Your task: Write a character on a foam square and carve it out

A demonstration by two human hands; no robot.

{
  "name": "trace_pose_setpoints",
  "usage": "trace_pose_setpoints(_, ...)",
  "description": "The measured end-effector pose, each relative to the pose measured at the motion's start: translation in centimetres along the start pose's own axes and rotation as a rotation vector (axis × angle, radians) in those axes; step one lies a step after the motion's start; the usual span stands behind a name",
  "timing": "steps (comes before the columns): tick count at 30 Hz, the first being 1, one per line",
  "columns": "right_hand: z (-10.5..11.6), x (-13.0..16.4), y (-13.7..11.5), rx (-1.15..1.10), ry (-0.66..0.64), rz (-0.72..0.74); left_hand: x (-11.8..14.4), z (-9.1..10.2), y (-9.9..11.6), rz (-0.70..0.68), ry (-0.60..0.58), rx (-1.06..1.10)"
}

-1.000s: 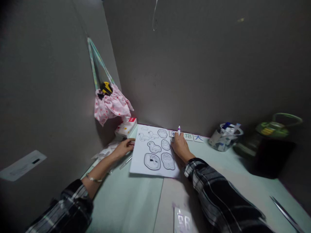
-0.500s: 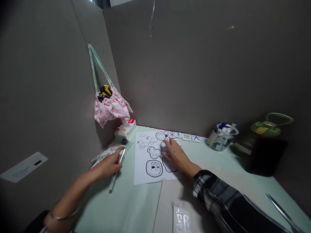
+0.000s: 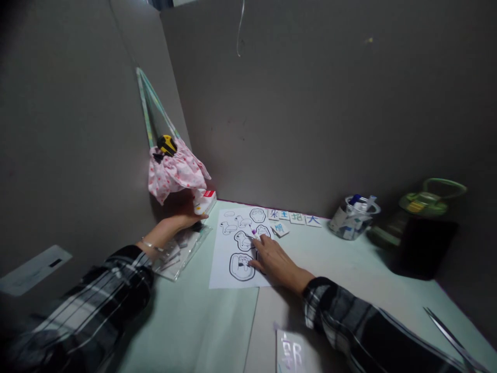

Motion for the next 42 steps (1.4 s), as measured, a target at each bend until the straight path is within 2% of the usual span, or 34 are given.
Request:
trace_pose_setpoints(7,0.0,0.1,0.0,-0.006,0.002,0.004,-1.9,-0.6,-2.3,0.049,0.050,-0.163)
trace_pose_setpoints(18,0.0,-0.4,-0.2,0.025,-0.001,-0.035,-3.4,0.7,-0.4,0.058,0.035,-0.359)
trace_pose_setpoints(21,-0.3,-1.2,-0.5,0.037,-0.001,-0.048,-2.7,0.2,0.7,0.038,0.029,-0.365)
trace_pose_setpoints(23,-0.6,-1.9,-0.8,0.041,0.000,-0.058,-1.6,-0.8,1.6,0.003,0.011,-0.360)
trace_pose_setpoints(27,-1.2,-3.0,-1.8,0.049,0.010,-0.097,1.8,-3.4,3.2,-0.088,-0.108,-0.335)
trace_pose_setpoints(29,-1.5,-3.0,-2.2,0.056,0.023,-0.130,3.8,-3.3,3.5,-0.115,-0.136,-0.341)
trace_pose_setpoints(31,-1.6,-2.5,-2.3,0.062,0.038,-0.156,6.0,-1.8,3.3,-0.125,-0.136,-0.367)
trace_pose_setpoints(33,-1.6,-1.7,-2.0,0.063,0.056,-0.168,8.6,0.7,2.5,-0.117,-0.128,-0.403)
trace_pose_setpoints(37,-1.3,-0.2,-0.9,0.050,0.108,-0.162,15.0,6.6,-1.0,-0.011,-0.040,-0.501)
trace_pose_setpoints(40,-1.3,0.2,-0.1,0.025,0.144,-0.139,19.1,9.3,-4.2,0.164,0.036,-0.511)
trace_pose_setpoints(42,-1.5,0.2,0.1,0.005,0.159,-0.115,20.6,9.8,-6.2,0.320,0.081,-0.307)
Point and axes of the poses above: each hand's wrist, its own x-axis away from the middle knuckle, its own z-axis out of the back of the hand, y = z × x, the point moved 6 cm from there along -x, towards the middle knuckle, and after that the axes turned 3 degrees about -x, right-handed, at the moved point
